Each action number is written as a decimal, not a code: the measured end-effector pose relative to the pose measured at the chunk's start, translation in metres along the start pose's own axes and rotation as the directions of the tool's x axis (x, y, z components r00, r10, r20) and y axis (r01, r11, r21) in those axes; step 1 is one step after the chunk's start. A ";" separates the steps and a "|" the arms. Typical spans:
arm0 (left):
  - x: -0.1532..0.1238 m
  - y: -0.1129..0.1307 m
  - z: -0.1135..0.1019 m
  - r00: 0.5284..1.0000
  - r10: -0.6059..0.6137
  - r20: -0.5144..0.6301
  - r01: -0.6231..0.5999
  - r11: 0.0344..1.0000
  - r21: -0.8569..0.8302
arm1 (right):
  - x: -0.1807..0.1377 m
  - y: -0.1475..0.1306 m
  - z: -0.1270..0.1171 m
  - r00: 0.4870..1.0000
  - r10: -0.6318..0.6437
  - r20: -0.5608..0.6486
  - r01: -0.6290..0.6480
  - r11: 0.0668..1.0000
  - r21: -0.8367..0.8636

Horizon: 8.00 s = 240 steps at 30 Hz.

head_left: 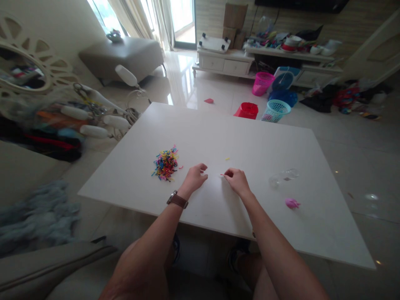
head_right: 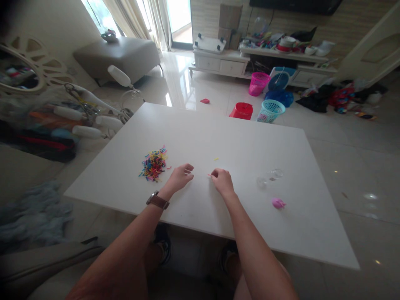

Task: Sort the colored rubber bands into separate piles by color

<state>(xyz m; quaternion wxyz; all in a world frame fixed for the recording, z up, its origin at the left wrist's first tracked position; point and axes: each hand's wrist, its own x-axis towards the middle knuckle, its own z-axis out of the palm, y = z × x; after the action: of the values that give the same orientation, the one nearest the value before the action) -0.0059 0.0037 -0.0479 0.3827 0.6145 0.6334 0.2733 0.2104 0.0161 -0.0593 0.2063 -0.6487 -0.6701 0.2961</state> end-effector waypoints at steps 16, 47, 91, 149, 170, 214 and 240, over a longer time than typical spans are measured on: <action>-0.004 -0.021 -0.038 0.968 -0.246 -0.058 0.230 0.766 0.600 | -0.003 0.008 0.007 0.954 0.016 0.300 0.021 0.993 -0.120; 0.002 -0.022 -0.041 0.982 -0.164 -0.090 0.181 0.953 0.242 | -0.021 -0.028 -0.012 0.968 -0.031 0.248 0.073 0.984 -0.165; 0.006 -0.031 -0.060 0.970 -0.161 -0.183 0.148 0.985 -0.082 | -0.015 -0.008 0.001 0.938 -0.057 0.342 0.109 0.985 -0.135; 0.003 -0.058 -0.118 0.776 -0.244 -0.582 0.377 0.918 0.118 | -0.014 -0.018 -0.004 0.929 -0.073 0.362 0.135 0.980 -0.150; -0.007 0.012 -0.032 0.985 0.111 0.133 -0.073 0.963 -0.258 | -0.013 -0.046 0.013 0.994 -0.097 0.043 0.046 0.759 0.649; -0.012 0.020 -0.028 0.998 -0.050 0.034 0.055 0.987 -0.149 | 0.003 -0.038 0.024 0.986 -0.083 0.147 -0.024 0.794 0.608; 0.004 -0.004 -0.002 0.988 -0.145 0.060 0.120 0.945 0.305 | 0.013 0.057 -0.037 0.988 0.029 -0.153 -0.070 0.961 -0.266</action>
<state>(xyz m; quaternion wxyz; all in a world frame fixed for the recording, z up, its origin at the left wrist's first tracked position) -0.0101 0.0070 -0.0507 0.3280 0.6320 0.6914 0.1223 0.2764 0.0329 -0.0717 0.1575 -0.7075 -0.6706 0.1579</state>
